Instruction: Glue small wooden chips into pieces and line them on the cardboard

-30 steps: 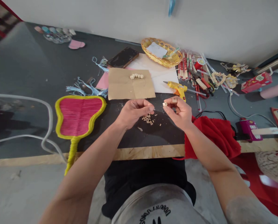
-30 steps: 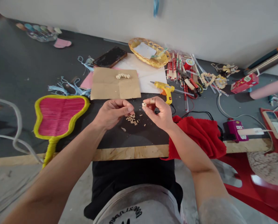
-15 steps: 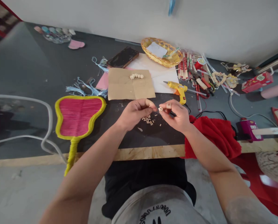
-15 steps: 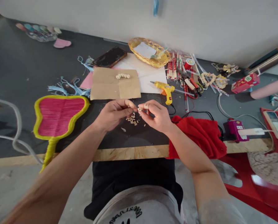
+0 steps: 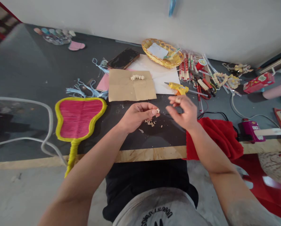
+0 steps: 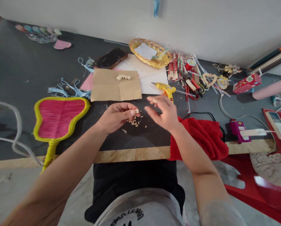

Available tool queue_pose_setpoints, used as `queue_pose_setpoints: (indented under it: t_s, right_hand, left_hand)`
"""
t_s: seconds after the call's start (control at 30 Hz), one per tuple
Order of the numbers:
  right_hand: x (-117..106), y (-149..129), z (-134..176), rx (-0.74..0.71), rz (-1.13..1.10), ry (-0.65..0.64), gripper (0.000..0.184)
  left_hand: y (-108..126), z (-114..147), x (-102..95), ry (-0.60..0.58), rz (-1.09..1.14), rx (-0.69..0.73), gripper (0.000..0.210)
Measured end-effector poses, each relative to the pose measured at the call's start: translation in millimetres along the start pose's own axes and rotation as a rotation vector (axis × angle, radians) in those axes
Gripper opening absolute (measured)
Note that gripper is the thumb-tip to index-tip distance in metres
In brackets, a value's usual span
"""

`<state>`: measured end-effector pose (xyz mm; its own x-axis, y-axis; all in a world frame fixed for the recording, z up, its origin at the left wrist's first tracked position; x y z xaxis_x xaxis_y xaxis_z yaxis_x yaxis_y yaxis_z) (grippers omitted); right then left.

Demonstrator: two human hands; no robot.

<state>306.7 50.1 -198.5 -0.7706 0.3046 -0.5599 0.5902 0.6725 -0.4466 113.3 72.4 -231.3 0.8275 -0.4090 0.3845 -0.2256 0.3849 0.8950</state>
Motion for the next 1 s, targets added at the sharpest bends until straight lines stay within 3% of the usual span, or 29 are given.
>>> queue_pose_setpoints:
  t_s: [0.07, 0.13, 0.3, 0.4, 0.53, 0.67, 0.83, 1.0]
  right_hand:
    - [-17.0, 21.2, -2.9, 0.15, 0.159, 0.101, 0.019]
    - [-28.9, 44.6, -3.5, 0.304, 0.301, 0.086, 0.024]
    - [-30.6, 81.4, 4.3, 0.637, 0.46, -0.196, 0.034]
    - [-24.4, 85.6, 8.6, 0.746, 0.453, -0.296, 0.036]
    - [-22.6, 90.7, 11.6, 0.817, 0.413, -0.282, 0.034]
    - [-24.1, 96.4, 11.4, 0.878, 0.2, -0.123, 0.029]
    - [-21.2, 87.5, 3.1, 0.862, -0.246, 0.152, 0.027]
    - [-11.0, 65.4, -0.9, 0.848, -0.714, 0.101, 0.023]
  left_hand:
    - [0.3, -0.2, -1.0, 0.002, 0.06, -0.007, 0.026]
    - [0.4, -0.6, -2.5, 0.001, 0.113, -0.007, 0.026]
    - [1.8, -0.8, -4.9, 0.017, 0.181, -0.011, 0.023]
    - [3.0, -0.5, -5.0, 0.021, 0.191, -0.005, 0.022]
    - [2.3, -1.1, -5.5, -0.006, 0.2, 0.006, 0.022]
    - [2.4, -1.2, -6.2, -0.016, 0.237, 0.019, 0.022]
    - [6.4, -0.1, -7.2, -0.005, 0.291, 0.037, 0.021]
    - [9.8, -0.6, -10.3, 0.013, 0.342, 0.049, 0.017]
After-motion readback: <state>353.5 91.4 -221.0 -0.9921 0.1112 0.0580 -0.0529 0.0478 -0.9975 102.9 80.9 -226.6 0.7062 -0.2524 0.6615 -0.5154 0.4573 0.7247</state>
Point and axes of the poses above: each hand's wrist, its own z-axis away from the middle knuckle, its own x-axis out of the palm, y = z × x, the point moved 3 cm from there along -z, towards the middle knuckle, and after that the axes turned 4 degrees about -x, right-handed, at the moved point
